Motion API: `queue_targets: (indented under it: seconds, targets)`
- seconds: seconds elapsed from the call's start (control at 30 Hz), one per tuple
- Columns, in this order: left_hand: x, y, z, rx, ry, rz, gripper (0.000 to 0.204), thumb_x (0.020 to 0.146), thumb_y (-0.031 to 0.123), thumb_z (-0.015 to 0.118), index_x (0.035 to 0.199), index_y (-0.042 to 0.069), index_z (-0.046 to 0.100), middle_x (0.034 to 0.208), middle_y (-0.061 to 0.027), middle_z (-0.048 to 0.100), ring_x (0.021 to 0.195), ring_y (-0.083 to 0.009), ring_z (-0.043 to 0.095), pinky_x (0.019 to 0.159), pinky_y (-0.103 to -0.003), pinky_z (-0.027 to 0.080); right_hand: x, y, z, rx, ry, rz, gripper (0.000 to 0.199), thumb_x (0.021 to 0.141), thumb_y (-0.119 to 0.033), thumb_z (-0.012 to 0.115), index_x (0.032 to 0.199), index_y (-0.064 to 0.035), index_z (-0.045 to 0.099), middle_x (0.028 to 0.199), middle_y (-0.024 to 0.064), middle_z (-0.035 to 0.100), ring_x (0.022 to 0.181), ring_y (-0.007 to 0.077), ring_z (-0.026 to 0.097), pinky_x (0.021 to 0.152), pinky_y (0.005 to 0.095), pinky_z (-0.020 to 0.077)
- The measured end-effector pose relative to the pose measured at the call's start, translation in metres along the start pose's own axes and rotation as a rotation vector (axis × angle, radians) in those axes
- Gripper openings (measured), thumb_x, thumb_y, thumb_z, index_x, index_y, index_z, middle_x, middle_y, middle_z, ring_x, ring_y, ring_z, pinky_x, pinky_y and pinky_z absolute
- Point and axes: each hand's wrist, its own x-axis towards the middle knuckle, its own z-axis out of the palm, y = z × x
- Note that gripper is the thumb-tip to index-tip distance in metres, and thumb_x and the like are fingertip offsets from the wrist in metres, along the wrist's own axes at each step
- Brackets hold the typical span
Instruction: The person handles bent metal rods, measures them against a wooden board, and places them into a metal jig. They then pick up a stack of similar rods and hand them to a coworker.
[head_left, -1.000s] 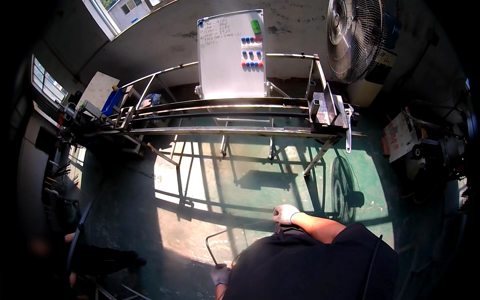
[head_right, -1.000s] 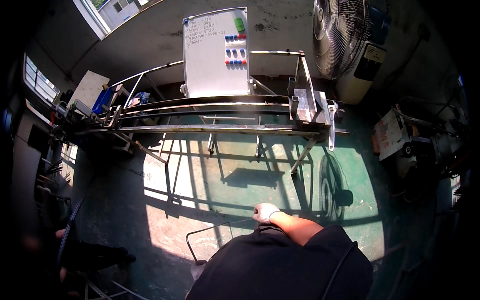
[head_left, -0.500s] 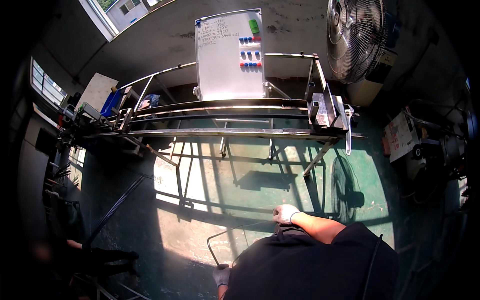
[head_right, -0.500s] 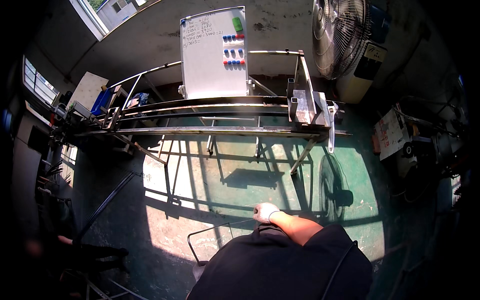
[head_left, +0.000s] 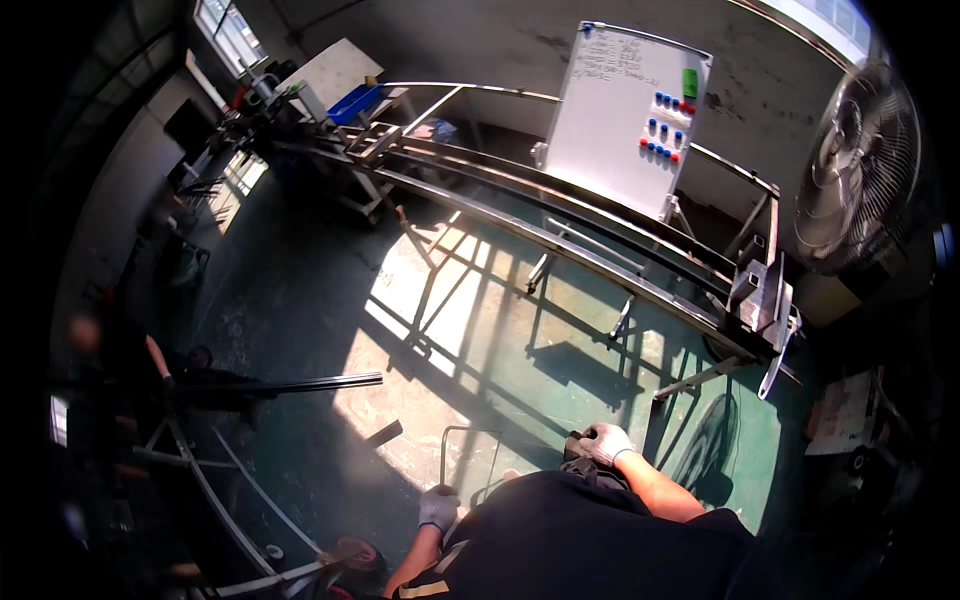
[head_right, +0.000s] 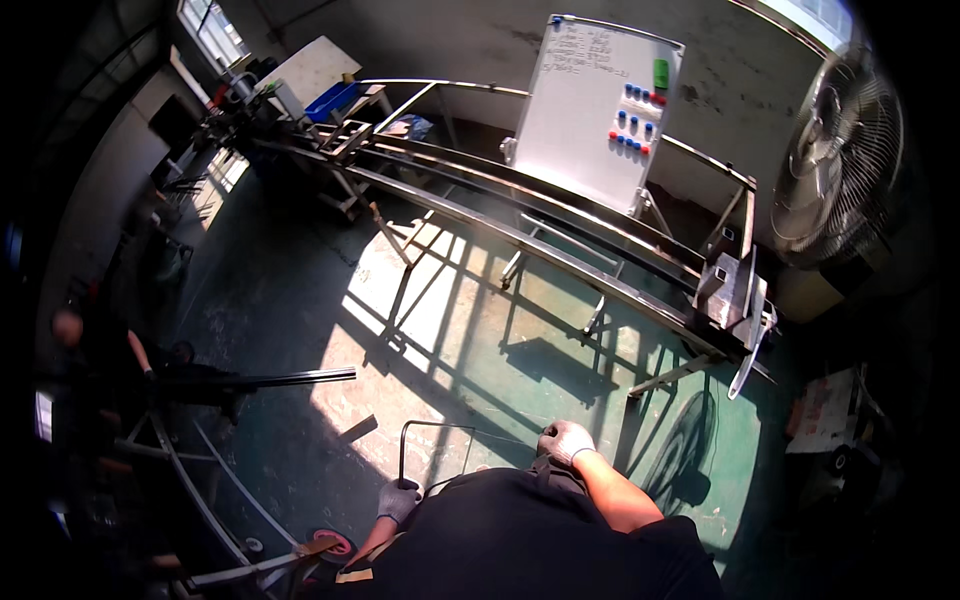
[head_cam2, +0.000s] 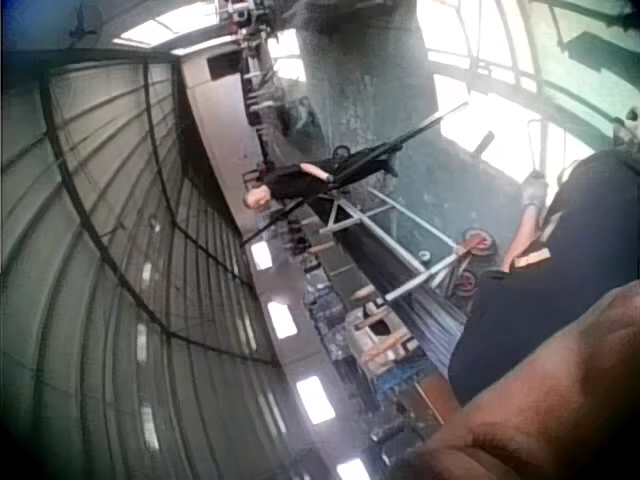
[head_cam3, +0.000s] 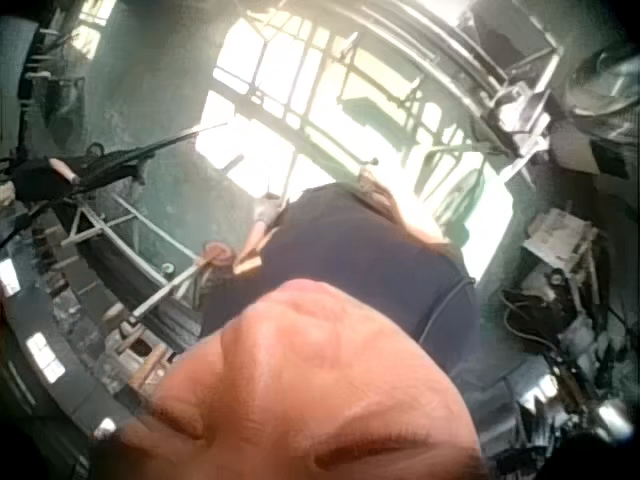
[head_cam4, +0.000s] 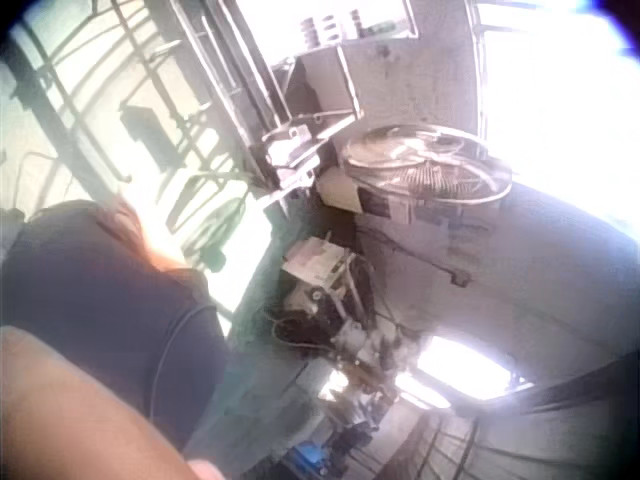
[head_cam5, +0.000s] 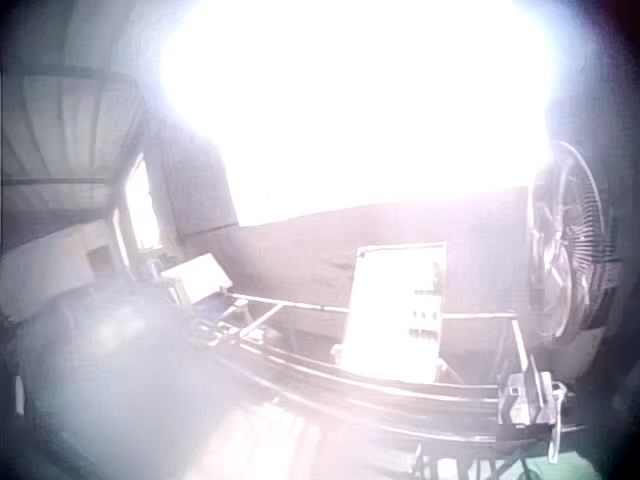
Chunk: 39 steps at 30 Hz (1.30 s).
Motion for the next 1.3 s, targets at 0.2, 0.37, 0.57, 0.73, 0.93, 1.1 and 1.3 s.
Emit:
queue_targets:
  seconds: [0.2, 0.37, 0.57, 0.73, 0.93, 1.1, 1.3]
  targets:
    - [-0.019, 0.028, 0.013, 0.077, 0.086, 0.077, 0.027, 0.084, 0.018, 0.070, 0.106, 0.007, 0.082, 0.098, -0.0157, 0.081, 0.094, -0.0295, 0.079, 0.088, -0.040, 0.061, 0.018, 0.016, 0.016, 0.024, -0.031, -0.051, 0.040, 0.085, -0.037, 0.077, 0.111, -0.0062, 0.082, 0.108, 0.0204, 0.081, 0.106, 0.0350, 0.077, 0.096, 0.0425, 0.0597]
    - [-0.040, 0.068, 0.030, 0.056, -0.105, 0.060, 0.031, 0.090, 0.036, 0.072, 0.105, 0.012, 0.084, 0.110, -0.0168, 0.081, 0.109, -0.0317, 0.077, 0.098, -0.040, 0.057, 0.035, 0.000, -0.005, -0.084, -0.107, -0.062, 0.043, 0.087, -0.042, 0.075, 0.115, -0.0106, 0.083, 0.114, 0.0179, 0.080, 0.112, 0.0353, 0.076, 0.099, 0.0429, 0.0587]
    - [-0.016, 0.022, 0.076, 0.220, -0.102, 0.161, 0.044, 0.096, 0.047, 0.063, 0.109, 0.010, 0.083, 0.109, -0.0218, 0.079, 0.112, -0.0403, 0.074, 0.097, -0.046, 0.057, 0.062, -0.025, -0.007, -0.211, -0.193, -0.173, 0.045, 0.089, -0.045, 0.072, 0.120, -0.0125, 0.082, 0.119, 0.0157, 0.080, 0.114, 0.0351, 0.075, 0.101, 0.0428, 0.0582]
    - [-0.058, 0.077, 0.027, 0.004, -0.100, 0.046, 0.046, 0.094, 0.052, 0.065, 0.105, 0.011, 0.083, 0.107, -0.0205, 0.079, 0.102, -0.0402, 0.075, 0.089, -0.047, 0.057, 0.064, -0.032, 0.001, -0.122, -0.185, -0.170, 0.039, 0.088, -0.038, 0.079, 0.114, -0.0089, 0.082, 0.110, 0.0135, 0.082, 0.103, 0.0282, 0.079, 0.094, 0.0389, 0.0608]
    - [-0.062, 0.071, 0.031, -0.026, -0.019, 0.004, 0.042, 0.090, 0.047, 0.075, 0.106, 0.008, 0.078, 0.104, -0.0189, 0.078, 0.101, -0.0356, 0.075, 0.089, -0.046, 0.056, 0.080, -0.006, 0.025, -0.129, -0.173, -0.199, 0.034, 0.082, -0.032, 0.083, 0.105, -0.0062, 0.083, 0.100, 0.0117, 0.083, 0.096, 0.0262, 0.080, 0.090, 0.0376, 0.0611]
    - [-0.071, 0.066, 0.038, -0.020, -0.030, 0.043, 0.033, 0.090, 0.036, 0.070, 0.108, 0.008, 0.076, 0.108, -0.0208, 0.077, 0.107, -0.0400, 0.074, 0.091, -0.049, 0.056, 0.087, -0.021, 0.031, -0.161, -0.227, -0.211, 0.030, 0.083, -0.029, 0.084, 0.102, -0.0061, 0.083, 0.098, 0.0109, 0.083, 0.093, 0.0246, 0.080, 0.088, 0.0372, 0.0615]
    - [-0.071, 0.070, 0.024, -0.105, 0.004, 0.030, 0.031, 0.087, 0.034, 0.072, 0.106, 0.010, 0.074, 0.103, -0.0189, 0.076, 0.101, -0.0369, 0.074, 0.085, -0.049, 0.055, 0.083, -0.056, 0.031, -0.201, -0.243, -0.312, 0.026, 0.087, -0.024, 0.081, 0.103, -0.0034, 0.081, 0.097, 0.0115, 0.083, 0.093, 0.0241, 0.080, 0.087, 0.0367, 0.0608]
